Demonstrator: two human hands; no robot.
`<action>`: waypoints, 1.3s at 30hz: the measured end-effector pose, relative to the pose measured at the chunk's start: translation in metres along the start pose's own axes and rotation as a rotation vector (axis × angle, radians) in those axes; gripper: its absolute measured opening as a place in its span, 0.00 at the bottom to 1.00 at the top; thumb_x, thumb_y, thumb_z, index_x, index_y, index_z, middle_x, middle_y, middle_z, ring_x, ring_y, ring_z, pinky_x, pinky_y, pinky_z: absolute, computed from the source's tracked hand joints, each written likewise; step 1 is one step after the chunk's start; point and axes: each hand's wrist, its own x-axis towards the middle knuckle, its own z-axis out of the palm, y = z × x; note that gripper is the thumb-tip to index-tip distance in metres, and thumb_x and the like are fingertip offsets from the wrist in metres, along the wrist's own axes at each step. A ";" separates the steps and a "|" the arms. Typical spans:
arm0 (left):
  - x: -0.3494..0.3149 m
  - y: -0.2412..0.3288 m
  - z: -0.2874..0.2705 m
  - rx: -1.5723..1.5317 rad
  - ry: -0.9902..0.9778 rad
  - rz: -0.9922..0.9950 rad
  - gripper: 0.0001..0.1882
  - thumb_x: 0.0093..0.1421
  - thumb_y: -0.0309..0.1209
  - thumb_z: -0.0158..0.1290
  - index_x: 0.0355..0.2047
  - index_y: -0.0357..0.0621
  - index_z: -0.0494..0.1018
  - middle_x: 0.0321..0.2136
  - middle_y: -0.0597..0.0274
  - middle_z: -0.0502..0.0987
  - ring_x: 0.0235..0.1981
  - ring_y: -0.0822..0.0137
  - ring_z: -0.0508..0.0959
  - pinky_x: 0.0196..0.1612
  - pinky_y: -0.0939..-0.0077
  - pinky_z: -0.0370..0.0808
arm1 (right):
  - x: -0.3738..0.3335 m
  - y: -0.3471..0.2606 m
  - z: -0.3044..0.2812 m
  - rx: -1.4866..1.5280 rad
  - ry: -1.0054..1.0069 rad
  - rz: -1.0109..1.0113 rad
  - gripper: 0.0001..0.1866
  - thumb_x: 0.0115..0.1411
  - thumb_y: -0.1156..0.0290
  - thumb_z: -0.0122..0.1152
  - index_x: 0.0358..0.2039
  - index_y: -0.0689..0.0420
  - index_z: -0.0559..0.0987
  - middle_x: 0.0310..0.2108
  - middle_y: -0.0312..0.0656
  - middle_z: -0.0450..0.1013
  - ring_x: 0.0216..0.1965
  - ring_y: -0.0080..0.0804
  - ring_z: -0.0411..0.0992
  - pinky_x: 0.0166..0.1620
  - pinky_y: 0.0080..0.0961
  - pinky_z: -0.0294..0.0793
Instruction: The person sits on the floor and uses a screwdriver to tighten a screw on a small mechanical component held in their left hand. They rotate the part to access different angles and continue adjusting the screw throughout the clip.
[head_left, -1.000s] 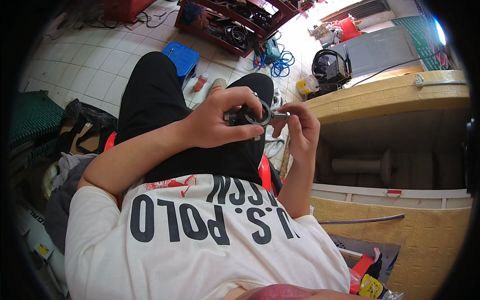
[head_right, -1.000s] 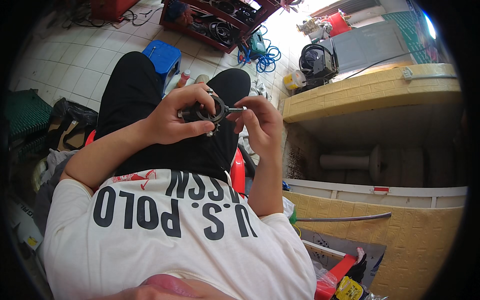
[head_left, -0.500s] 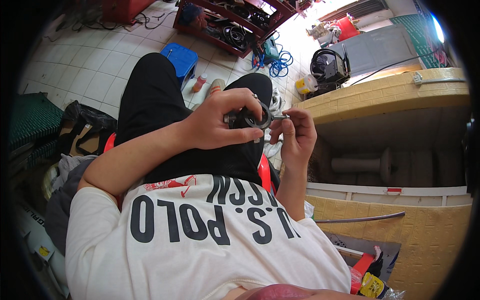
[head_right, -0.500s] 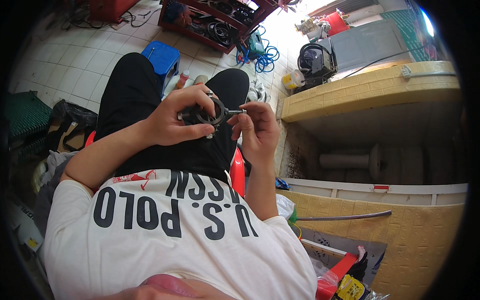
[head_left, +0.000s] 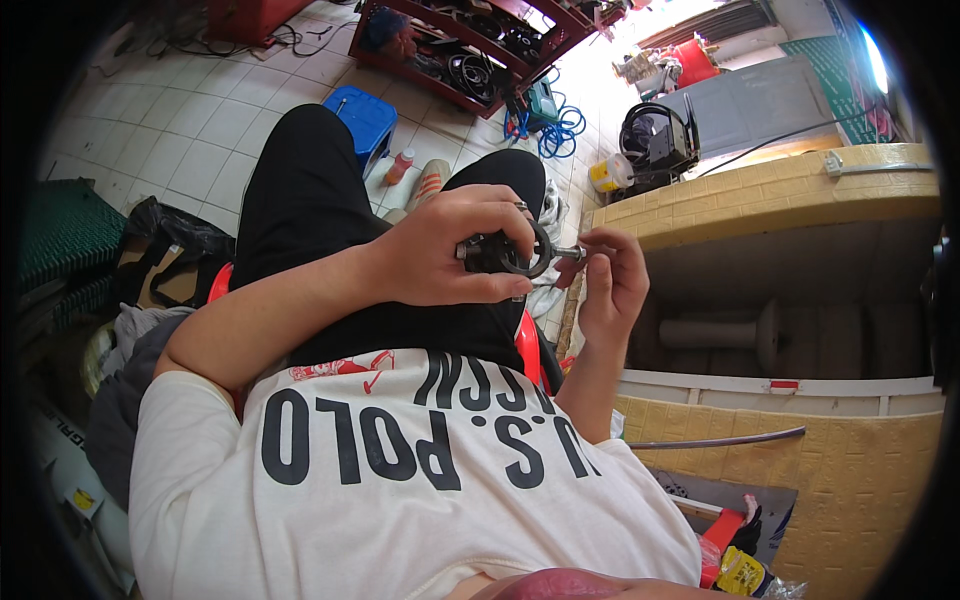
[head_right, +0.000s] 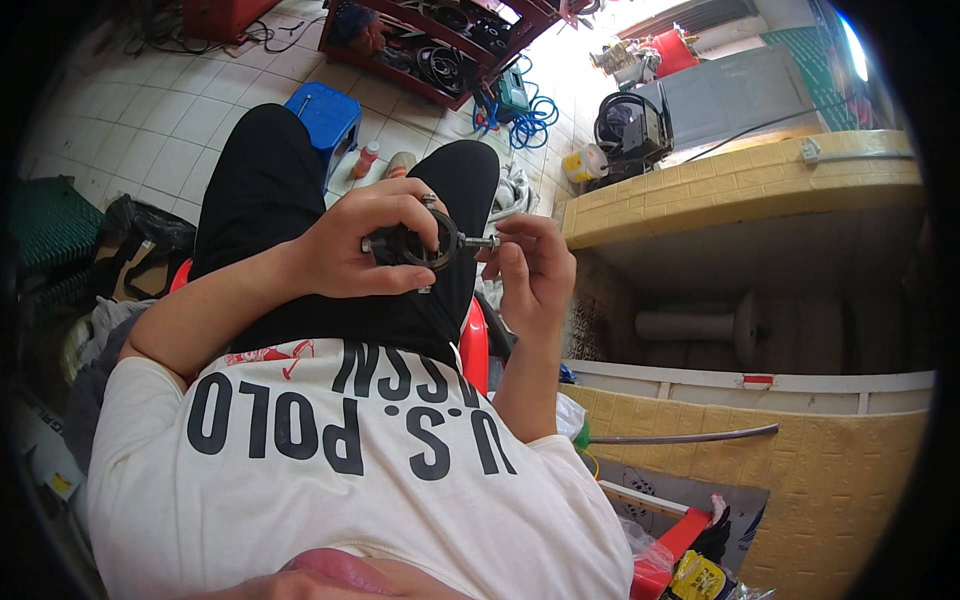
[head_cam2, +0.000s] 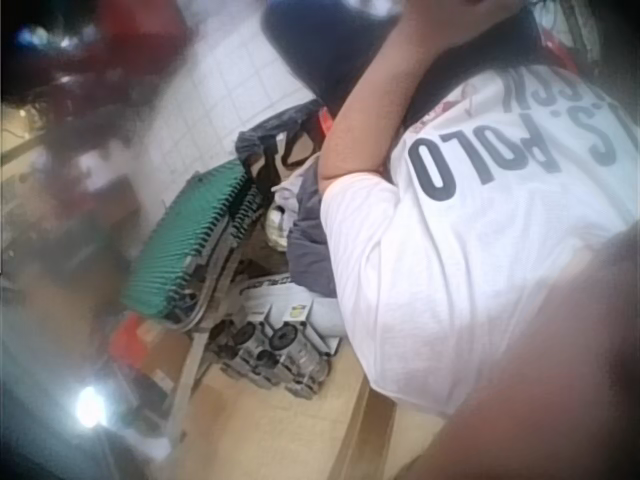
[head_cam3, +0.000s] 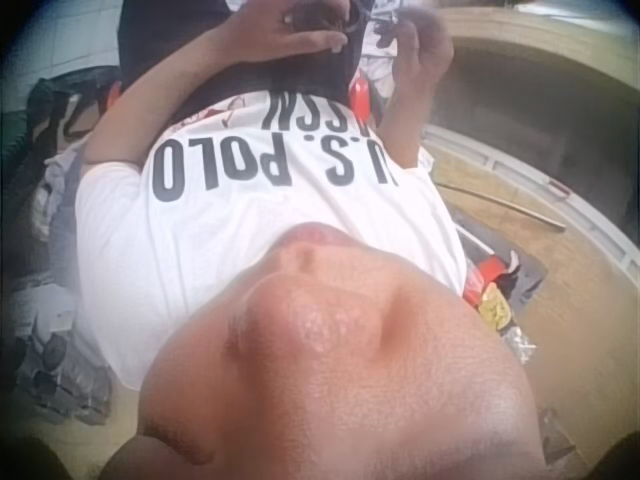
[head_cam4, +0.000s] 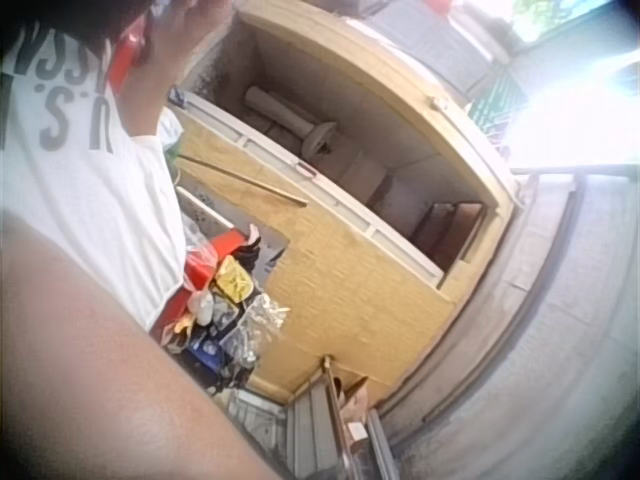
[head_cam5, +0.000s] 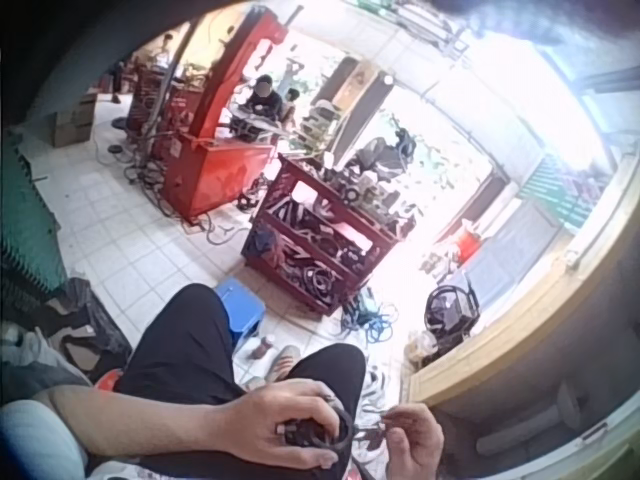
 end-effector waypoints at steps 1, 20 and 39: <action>0.000 0.000 0.000 -0.003 0.001 0.000 0.15 0.52 0.32 0.69 0.37 0.43 0.76 0.40 0.52 0.77 0.44 0.58 0.78 0.48 0.69 0.72 | 0.001 -0.006 0.000 -0.005 0.003 -0.012 0.09 0.69 0.72 0.59 0.43 0.65 0.76 0.27 0.40 0.78 0.27 0.21 0.78 0.27 0.15 0.74; 0.001 0.000 0.000 0.002 0.041 0.026 0.15 0.52 0.32 0.69 0.35 0.43 0.76 0.37 0.55 0.76 0.43 0.57 0.77 0.48 0.67 0.71 | -0.004 0.005 0.027 0.097 0.025 0.011 0.08 0.75 0.67 0.48 0.46 0.58 0.65 0.24 0.41 0.75 0.20 0.22 0.71 0.24 0.17 0.70; -0.001 0.001 -0.001 0.003 0.034 0.007 0.15 0.52 0.33 0.70 0.35 0.43 0.76 0.36 0.55 0.76 0.43 0.57 0.78 0.48 0.68 0.72 | -0.003 0.004 0.033 0.163 0.072 0.033 0.10 0.75 0.64 0.49 0.44 0.58 0.66 0.23 0.37 0.70 0.18 0.22 0.70 0.23 0.17 0.70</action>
